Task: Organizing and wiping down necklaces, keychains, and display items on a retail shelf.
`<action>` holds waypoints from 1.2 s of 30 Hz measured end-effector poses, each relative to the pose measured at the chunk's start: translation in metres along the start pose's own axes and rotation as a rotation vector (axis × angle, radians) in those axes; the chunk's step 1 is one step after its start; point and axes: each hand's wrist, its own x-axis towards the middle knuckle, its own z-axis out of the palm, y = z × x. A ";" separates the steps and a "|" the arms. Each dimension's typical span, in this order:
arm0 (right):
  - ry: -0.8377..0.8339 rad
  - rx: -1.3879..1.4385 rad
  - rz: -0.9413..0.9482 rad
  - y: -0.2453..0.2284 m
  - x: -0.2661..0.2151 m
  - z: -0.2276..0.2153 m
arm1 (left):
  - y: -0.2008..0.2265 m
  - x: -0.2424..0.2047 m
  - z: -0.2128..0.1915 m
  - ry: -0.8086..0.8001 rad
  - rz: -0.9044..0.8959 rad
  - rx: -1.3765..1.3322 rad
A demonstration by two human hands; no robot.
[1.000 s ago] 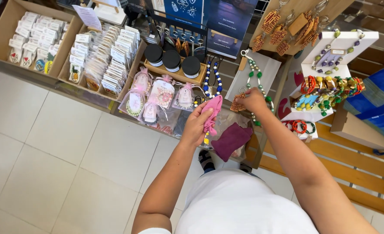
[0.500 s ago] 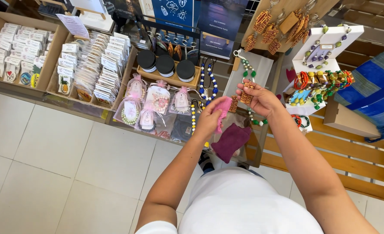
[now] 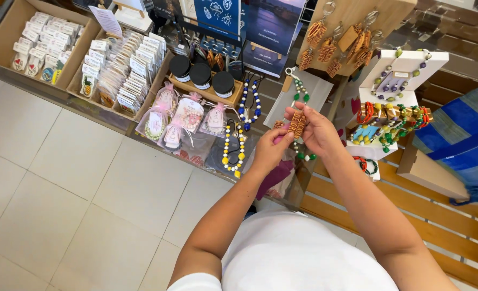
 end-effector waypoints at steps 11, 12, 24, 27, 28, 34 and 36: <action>-0.033 0.078 0.109 -0.033 -0.034 -0.061 | 0.000 -0.053 0.065 0.102 0.028 0.136; -0.027 0.075 0.119 -0.036 -0.039 -0.064 | 0.002 -0.055 0.068 0.157 0.060 0.181; 0.003 0.094 0.209 -0.018 -0.068 -0.101 | 0.037 -0.097 0.121 0.116 0.468 0.607; 0.041 0.027 0.227 -0.019 -0.077 -0.103 | 0.033 -0.101 0.115 0.126 0.340 0.653; 0.041 0.028 0.230 -0.016 -0.079 -0.105 | 0.039 -0.100 0.115 0.126 0.336 0.654; -0.008 0.017 0.250 0.002 -0.090 -0.115 | 0.049 -0.089 0.122 0.237 0.417 0.686; -0.028 -0.001 0.224 -0.002 -0.095 -0.107 | 0.041 -0.086 0.122 0.219 0.457 0.805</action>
